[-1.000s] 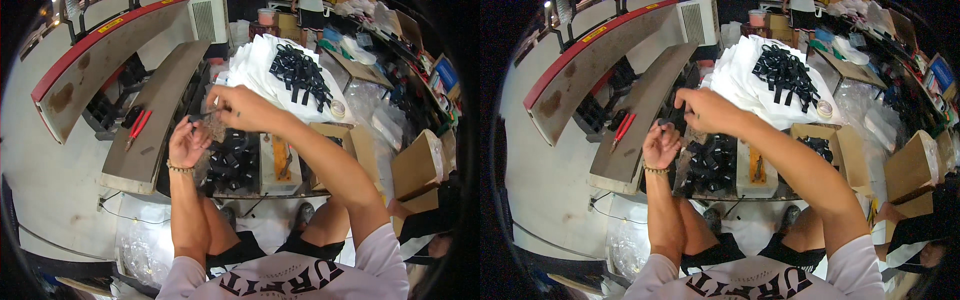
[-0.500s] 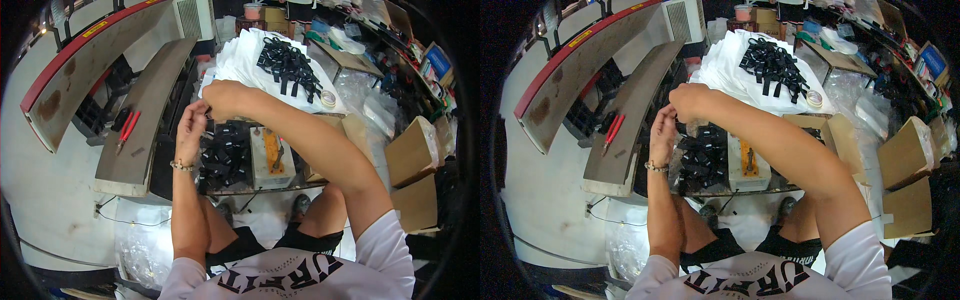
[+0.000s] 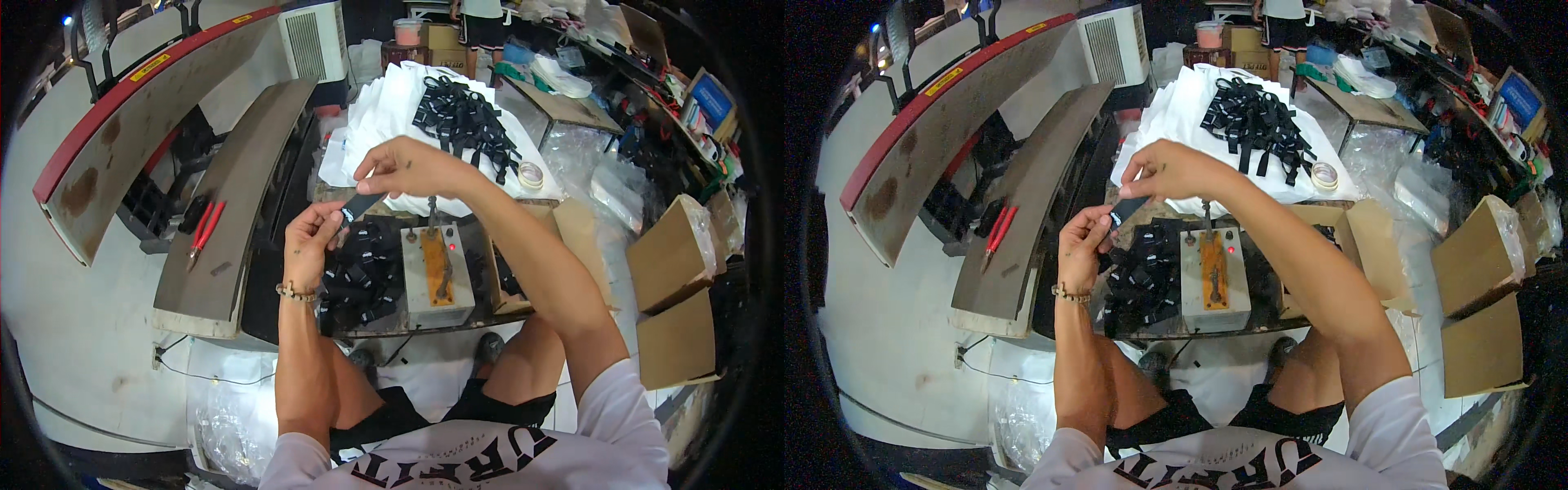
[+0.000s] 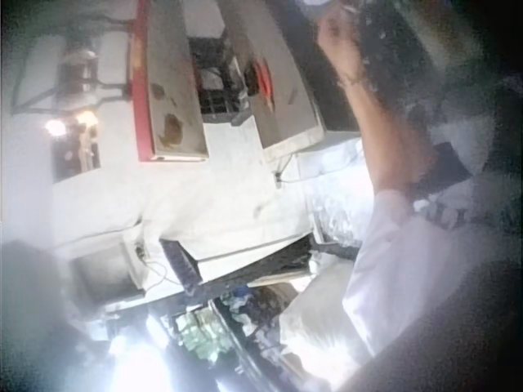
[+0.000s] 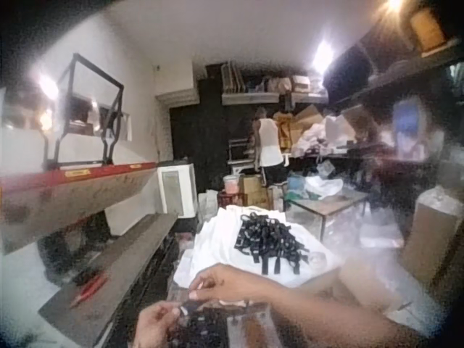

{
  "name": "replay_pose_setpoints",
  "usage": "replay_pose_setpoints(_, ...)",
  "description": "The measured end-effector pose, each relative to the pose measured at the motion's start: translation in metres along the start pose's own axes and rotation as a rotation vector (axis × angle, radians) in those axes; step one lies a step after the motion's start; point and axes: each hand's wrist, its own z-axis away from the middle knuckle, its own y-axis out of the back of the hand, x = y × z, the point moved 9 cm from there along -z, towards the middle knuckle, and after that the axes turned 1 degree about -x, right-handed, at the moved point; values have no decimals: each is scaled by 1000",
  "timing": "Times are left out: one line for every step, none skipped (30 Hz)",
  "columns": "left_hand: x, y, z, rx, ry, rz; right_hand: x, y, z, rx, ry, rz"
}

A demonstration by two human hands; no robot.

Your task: The person assembles plastic clips and tags onto black straps by hand, taking components from boxes and placing them together on a small workstation fixture.

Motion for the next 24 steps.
replay_pose_setpoints(0, -2, 0, 12, -6, 29, 0, -3, 6, 13, -27, -75)
replay_pose_setpoints(0, -2, 0, 25, -12, 58, 1, -3, 9, 26, -53, -150)
replay_pose_setpoints(2, -5, -1, 8, -11, 44, 1, -4, 12, -23, -24, -116)
replay_pose_setpoints(4, -7, 0, 7, -14, 42, 2, -2, 15, -21, -21, -115)
replay_pose_setpoints(7, -11, 0, 6, -26, 57, 2, 2, 19, 23, 9, -139)
replay_pose_setpoints(11, -13, 1, 8, -39, 72, -1, 6, 22, 62, 38, -163)
replay_pose_setpoints(13, -11, 2, 12, -43, 70, 0, 7, 23, 65, 57, -146)
replay_pose_setpoints(14, -10, 2, 2, -40, 59, 2, 8, 25, 62, 61, -145)
replay_pose_setpoints(14, -10, 3, -10, -36, 54, 5, 10, 28, 73, 48, -177)
replay_pose_setpoints(16, -11, 3, -9, -40, 56, 8, 13, 32, 84, 35, -208)
replay_pose_setpoints(19, -11, 4, 8, -50, 52, 6, 15, 35, 77, 53, -152)
replay_pose_setpoints(20, -10, 5, 26, -60, 48, 6, 15, 38, 76, 54, -149)
replay_pose_setpoints(20, -10, 5, 27, -62, 49, 7, 16, 41, 87, 46, -161)
replay_pose_setpoints(20, -9, 5, 26, -66, 25, 8, 17, 43, 98, 38, -172)
replay_pose_setpoints(20, -9, 5, 26, -71, 1, 8, 16, 45, 97, 38, -168)
replay_pose_setpoints(21, -9, 5, 26, -74, 4, 6, 16, 47, 97, 65, -209)
replay_pose_setpoints(22, -9, 6, 24, -80, -16, 4, 15, 49, 97, 91, -249)
replay_pose_setpoints(23, -10, 6, 22, -87, -34, 6, 15, 49, 97, 90, -244)
replay_pose_setpoints(24, -11, 7, 21, -90, -31, 7, 15, 50, 108, 110, -258)
replay_pose_setpoints(25, -11, 8, 31, -95, -27, 7, 16, 51, 118, 130, -271)
replay_pose_setpoints(26, -10, 8, 42, -101, -23, 6, 15, 52, 117, 130, -266)
replay_pose_setpoints(27, -10, 9, 42, -104, -19, 6, 16, 53, 142, 133, -278)
replay_pose_setpoints(27, -9, 9, 44, -106, -15, 5, 18, 54, 166, 135, -291)
replay_pose_setpoints(27, -7, 10, 47, -108, -13, 3, 18, 55, 163, 136, -288)
